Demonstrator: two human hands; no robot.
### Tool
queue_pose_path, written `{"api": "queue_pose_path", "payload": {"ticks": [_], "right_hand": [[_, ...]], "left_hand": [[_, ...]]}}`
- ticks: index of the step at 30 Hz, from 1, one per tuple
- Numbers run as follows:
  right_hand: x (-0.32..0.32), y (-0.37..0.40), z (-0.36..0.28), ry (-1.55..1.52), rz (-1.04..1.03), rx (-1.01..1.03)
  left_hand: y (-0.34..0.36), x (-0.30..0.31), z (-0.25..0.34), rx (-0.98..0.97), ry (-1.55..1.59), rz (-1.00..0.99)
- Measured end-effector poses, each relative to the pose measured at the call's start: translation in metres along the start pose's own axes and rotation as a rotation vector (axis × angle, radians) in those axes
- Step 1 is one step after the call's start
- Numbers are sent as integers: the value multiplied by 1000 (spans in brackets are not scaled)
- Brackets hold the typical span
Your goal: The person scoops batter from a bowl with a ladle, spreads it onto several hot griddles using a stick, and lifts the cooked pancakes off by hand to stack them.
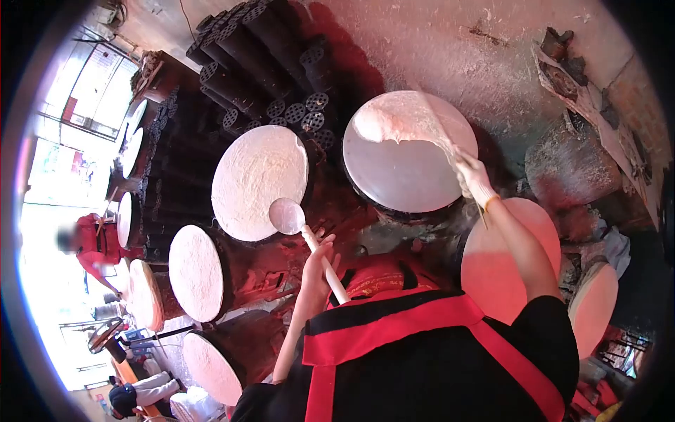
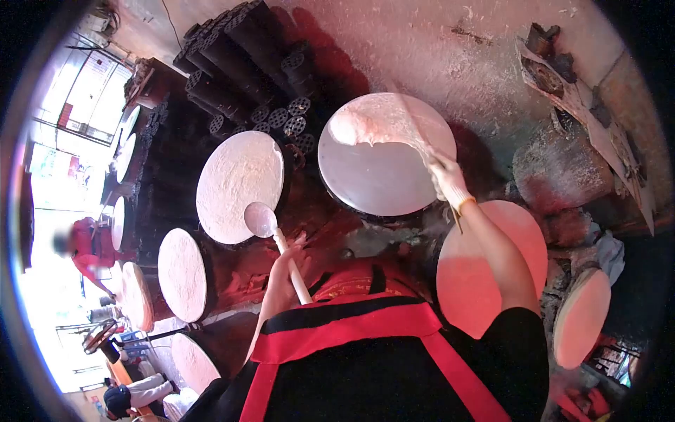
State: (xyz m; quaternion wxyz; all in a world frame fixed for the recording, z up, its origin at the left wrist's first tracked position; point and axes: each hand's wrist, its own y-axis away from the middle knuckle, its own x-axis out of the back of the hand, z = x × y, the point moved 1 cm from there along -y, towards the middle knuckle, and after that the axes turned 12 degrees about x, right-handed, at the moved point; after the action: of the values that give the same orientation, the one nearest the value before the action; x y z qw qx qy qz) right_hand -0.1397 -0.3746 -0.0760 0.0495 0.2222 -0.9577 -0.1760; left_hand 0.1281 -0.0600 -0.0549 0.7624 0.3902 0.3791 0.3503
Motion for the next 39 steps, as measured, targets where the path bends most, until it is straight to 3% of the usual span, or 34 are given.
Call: {"api": "queue_pose_path", "payload": {"ticks": [4,7,10,13,16,18,19,20,22,24,26,28,30,32,36,37,38,39], "right_hand": [[-22,8,-3,4,-304,-35],[16,31,-11,-70,-512,-127],[55,-7,10,17,-491,3],[21,-29,-7,-14,-259,46],[-3,3,-3,51,-429,-69],[7,39,18,-26,-522,2],[16,44,62,-69,-520,139],[28,69,60,-111,-524,45],[32,113,25,-59,-364,-157],[17,104,58,-206,-100,105],[-25,109,36,-367,301,76],[-50,103,55,-247,318,91],[-62,142,65,-200,16,61],[-70,182,102,-157,-37,183],[-81,255,175,-442,169,125],[-113,263,159,-657,250,107],[-146,251,138,-883,180,140],[-186,236,106,-752,302,157]], "left_hand": [[13,-2,-19,10,57,11],[25,0,-40,21,103,69],[35,8,-58,19,160,102],[55,-3,-62,67,118,116],[55,8,-63,54,104,106],[52,14,-61,43,98,104],[51,16,-59,36,73,113],[48,19,-55,56,54,90],[39,25,-47,102,9,44],[37,24,-38,123,-52,25],[39,22,-25,147,-129,27],[43,28,-10,147,-200,-9],[25,53,4,154,-240,-79],[20,72,19,115,-334,-103],[26,115,43,184,-349,-43],[21,133,45,112,-371,-89],[19,150,46,105,-349,-100],[17,167,47,98,-325,-110]]}}
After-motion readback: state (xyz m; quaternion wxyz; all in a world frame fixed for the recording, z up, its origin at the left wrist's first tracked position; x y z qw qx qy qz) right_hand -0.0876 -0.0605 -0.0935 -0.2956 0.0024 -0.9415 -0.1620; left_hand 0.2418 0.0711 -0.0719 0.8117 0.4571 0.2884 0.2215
